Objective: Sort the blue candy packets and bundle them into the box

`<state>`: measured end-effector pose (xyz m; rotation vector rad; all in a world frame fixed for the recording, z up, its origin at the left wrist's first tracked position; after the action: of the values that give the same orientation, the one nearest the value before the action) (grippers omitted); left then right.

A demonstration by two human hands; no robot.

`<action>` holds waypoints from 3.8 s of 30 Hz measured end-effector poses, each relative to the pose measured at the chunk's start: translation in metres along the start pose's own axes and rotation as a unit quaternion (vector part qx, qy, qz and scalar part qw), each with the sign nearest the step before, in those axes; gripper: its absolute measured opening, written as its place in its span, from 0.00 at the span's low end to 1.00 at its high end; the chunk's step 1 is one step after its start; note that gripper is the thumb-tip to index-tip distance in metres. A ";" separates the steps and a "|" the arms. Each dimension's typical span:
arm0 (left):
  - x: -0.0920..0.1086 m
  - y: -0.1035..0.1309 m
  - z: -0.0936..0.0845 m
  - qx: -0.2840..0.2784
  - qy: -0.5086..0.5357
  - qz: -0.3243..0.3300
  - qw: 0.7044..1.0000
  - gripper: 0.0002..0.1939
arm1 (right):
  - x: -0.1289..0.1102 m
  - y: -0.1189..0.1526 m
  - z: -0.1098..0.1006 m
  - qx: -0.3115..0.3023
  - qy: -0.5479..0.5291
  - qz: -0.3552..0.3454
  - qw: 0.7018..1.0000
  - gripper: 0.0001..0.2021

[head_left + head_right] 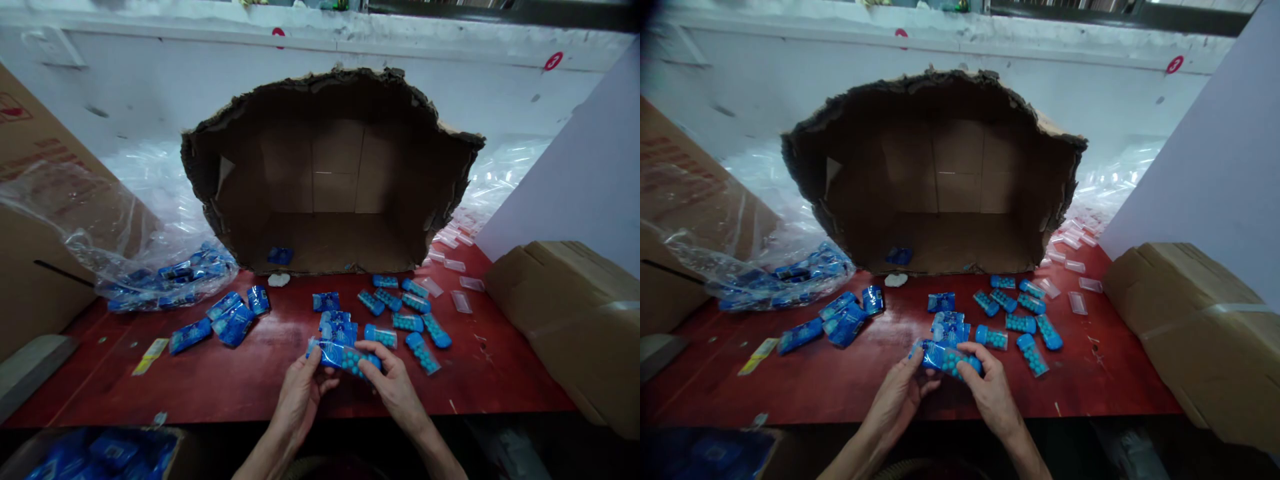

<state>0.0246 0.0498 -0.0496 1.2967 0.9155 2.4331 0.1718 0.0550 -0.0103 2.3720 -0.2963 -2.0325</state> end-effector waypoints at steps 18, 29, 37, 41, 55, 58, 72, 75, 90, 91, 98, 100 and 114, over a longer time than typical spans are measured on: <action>-0.016 0.000 0.019 -0.059 0.006 -0.068 0.996 0.10 | -0.025 0.003 0.025 -0.074 -0.016 -0.052 0.996 0.11; -0.013 0.013 0.035 -0.127 0.012 -0.093 0.987 0.11 | 0.009 -0.005 0.049 -0.152 -0.306 0.092 0.935 0.28; -0.018 0.019 0.031 -0.099 -0.002 -0.089 0.991 0.12 | 0.010 -0.002 0.047 -0.138 -0.325 0.084 0.932 0.32; -0.022 0.020 0.031 -0.090 -0.011 -0.104 0.990 0.13 | 0.012 -0.004 0.044 -0.131 -0.310 0.076 0.939 0.32; 0.025 0.001 -0.012 -0.031 0.089 -0.057 0.994 0.08 | 0.015 -0.022 0.035 -0.083 -0.058 -0.029 0.994 0.16; 0.070 -0.013 -0.044 0.017 0.200 0.010 0.979 0.15 | 0.001 -0.032 0.023 -0.020 0.111 -0.145 0.983 0.10; 0.024 -0.011 -0.024 0.034 -0.004 -0.033 0.999 0.05 | -0.007 -0.046 0.037 0.076 0.418 -0.243 0.872 0.07; 0.002 -0.009 -0.013 0.020 -0.044 -0.040 0.998 0.08 | -0.006 -0.043 0.035 0.081 0.429 -0.252 0.864 0.08; 0.001 -0.021 0.008 0.008 -0.101 0.030 0.994 0.14 | -0.032 -0.022 0.025 0.063 0.190 -0.212 0.956 0.10; 0.003 -0.022 0.009 0.007 -0.101 0.036 0.994 0.14 | -0.024 -0.026 0.024 0.058 0.121 -0.163 0.977 0.13; -0.002 -0.028 0.010 0.016 -0.082 0.037 0.996 0.13 | 0.021 -0.045 0.044 -0.009 -0.071 0.021 0.997 0.13; -0.004 -0.031 0.009 0.028 -0.073 0.042 0.996 0.13 | 0.023 -0.046 0.042 0.010 -0.049 0.012 0.999 0.12; -0.019 -0.026 0.021 -0.028 -0.063 -0.059 0.996 0.12 | 0.003 -0.043 0.034 0.003 0.081 -0.071 0.994 0.14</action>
<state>0.0510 0.0696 -0.0701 1.3208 0.8581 2.2438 0.1452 0.1003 -0.0240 2.6127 -0.1351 -1.8768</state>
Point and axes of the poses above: each hand's wrist, its own y-axis away from the middle knuckle, its own z-axis out of the palm, x = y × z, the point moved 9 cm from there along -y, towards the middle knuckle, and after that the axes turned 10 degrees about x, right-handed, at the moved point
